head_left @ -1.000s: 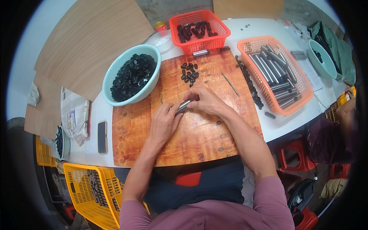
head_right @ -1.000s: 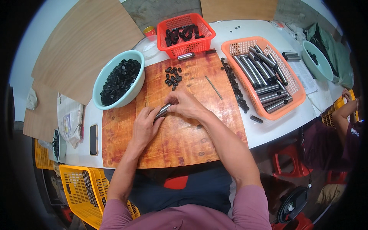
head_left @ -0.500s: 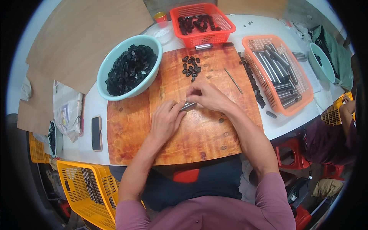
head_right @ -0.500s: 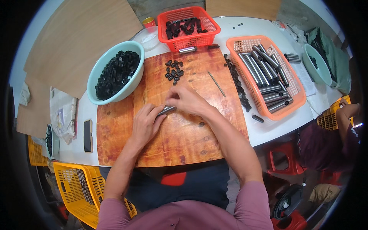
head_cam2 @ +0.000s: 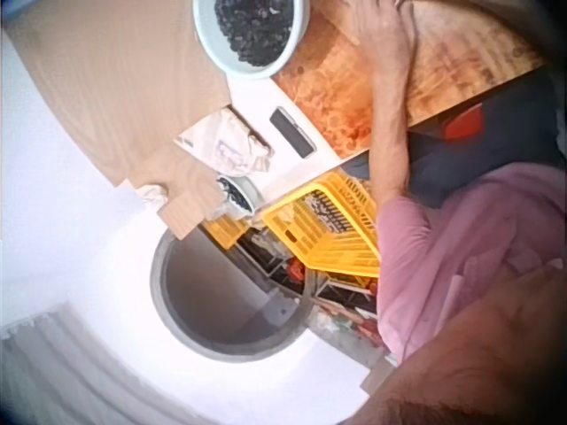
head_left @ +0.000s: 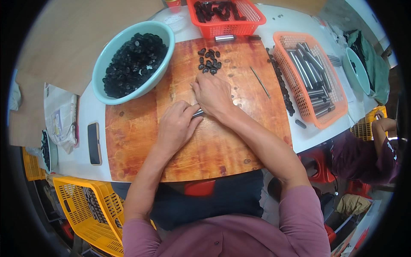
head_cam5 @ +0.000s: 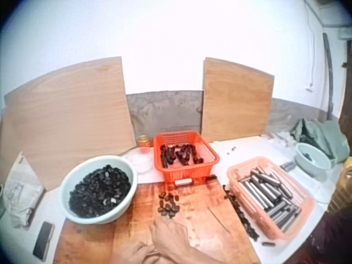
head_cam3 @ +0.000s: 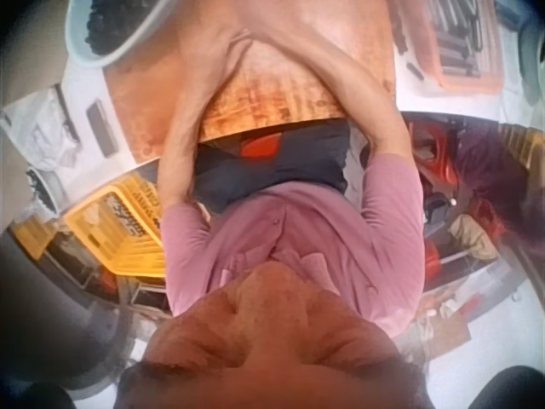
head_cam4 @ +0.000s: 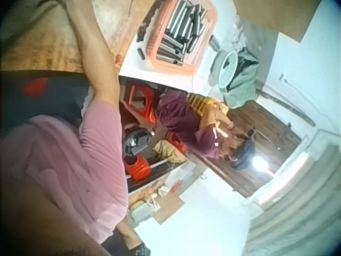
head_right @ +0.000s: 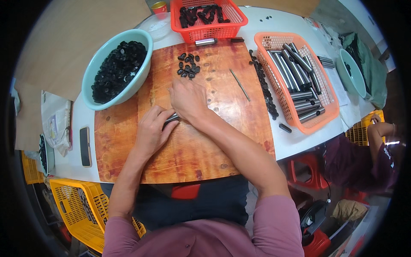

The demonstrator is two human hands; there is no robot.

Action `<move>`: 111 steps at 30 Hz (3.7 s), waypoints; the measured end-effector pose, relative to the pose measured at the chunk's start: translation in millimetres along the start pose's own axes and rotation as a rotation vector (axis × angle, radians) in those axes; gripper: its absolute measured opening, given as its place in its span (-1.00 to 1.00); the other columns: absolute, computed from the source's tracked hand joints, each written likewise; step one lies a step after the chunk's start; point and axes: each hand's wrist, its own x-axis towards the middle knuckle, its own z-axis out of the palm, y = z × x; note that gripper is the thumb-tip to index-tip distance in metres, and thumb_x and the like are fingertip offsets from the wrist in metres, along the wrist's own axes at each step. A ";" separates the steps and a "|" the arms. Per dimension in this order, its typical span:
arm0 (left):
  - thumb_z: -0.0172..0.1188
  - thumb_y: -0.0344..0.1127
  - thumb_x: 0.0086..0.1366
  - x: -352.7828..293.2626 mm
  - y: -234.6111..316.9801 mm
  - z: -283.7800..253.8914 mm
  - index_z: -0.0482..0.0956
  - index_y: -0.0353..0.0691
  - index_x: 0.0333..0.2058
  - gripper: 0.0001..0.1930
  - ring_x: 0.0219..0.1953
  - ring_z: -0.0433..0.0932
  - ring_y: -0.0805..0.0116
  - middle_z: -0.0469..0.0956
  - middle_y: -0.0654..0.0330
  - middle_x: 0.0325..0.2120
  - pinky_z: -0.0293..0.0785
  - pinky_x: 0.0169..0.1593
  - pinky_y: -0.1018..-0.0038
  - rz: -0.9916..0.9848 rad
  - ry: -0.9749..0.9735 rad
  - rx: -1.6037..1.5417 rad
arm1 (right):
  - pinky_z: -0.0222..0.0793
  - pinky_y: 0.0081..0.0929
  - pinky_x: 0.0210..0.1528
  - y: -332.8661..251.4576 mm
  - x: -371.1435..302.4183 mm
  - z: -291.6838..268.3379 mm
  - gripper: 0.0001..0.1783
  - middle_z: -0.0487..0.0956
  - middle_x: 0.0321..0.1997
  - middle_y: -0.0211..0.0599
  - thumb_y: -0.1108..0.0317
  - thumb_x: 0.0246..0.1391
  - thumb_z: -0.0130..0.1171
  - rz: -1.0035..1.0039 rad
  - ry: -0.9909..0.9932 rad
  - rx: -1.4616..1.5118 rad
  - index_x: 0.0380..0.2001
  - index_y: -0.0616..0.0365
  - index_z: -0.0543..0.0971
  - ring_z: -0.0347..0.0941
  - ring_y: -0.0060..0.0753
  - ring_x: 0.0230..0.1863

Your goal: The person assembles small black cylindrical components into metal tubes at a workbench. They pick up components, insert them into the tubes, and place the finished assemblies into a yellow basket lined with newspaper.

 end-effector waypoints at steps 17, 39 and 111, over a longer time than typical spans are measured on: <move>0.44 -0.44 0.08 5.5 -10.2 -0.7 0.63 -0.32 -0.24 -0.74 -0.34 0.54 0.05 0.51 0.05 -0.41 0.46 -0.25 0.25 0.036 -0.019 -0.048 | 0.45 0.10 -0.26 -11.2 2.8 -5.8 -0.69 0.62 -0.43 0.10 0.17 0.28 0.11 0.137 -0.108 -0.061 -0.38 0.21 0.53 0.58 0.24 -0.35; 0.33 -0.29 0.26 -2.6 -11.7 4.2 0.60 -0.25 -0.20 -0.79 -0.34 0.55 0.15 0.53 0.12 -0.36 0.47 -0.24 0.29 0.018 0.054 -0.010 | 0.41 -0.14 -0.35 17.4 -1.5 9.6 -0.55 0.57 -0.50 -0.02 0.09 0.37 0.03 0.219 0.208 0.345 -0.43 0.26 0.55 0.53 -0.03 -0.50; 0.18 -0.44 0.26 -695.1 -215.9 -281.4 0.60 -0.22 -0.16 -0.82 -0.04 0.64 0.09 0.57 0.07 -0.15 0.59 -0.06 0.09 -1.720 0.056 0.999 | 0.42 -0.25 0.02 45.2 3.3 -18.0 -0.58 0.65 -0.09 0.07 0.23 0.33 0.22 0.003 0.102 0.021 0.04 0.42 0.60 0.51 -0.13 -0.09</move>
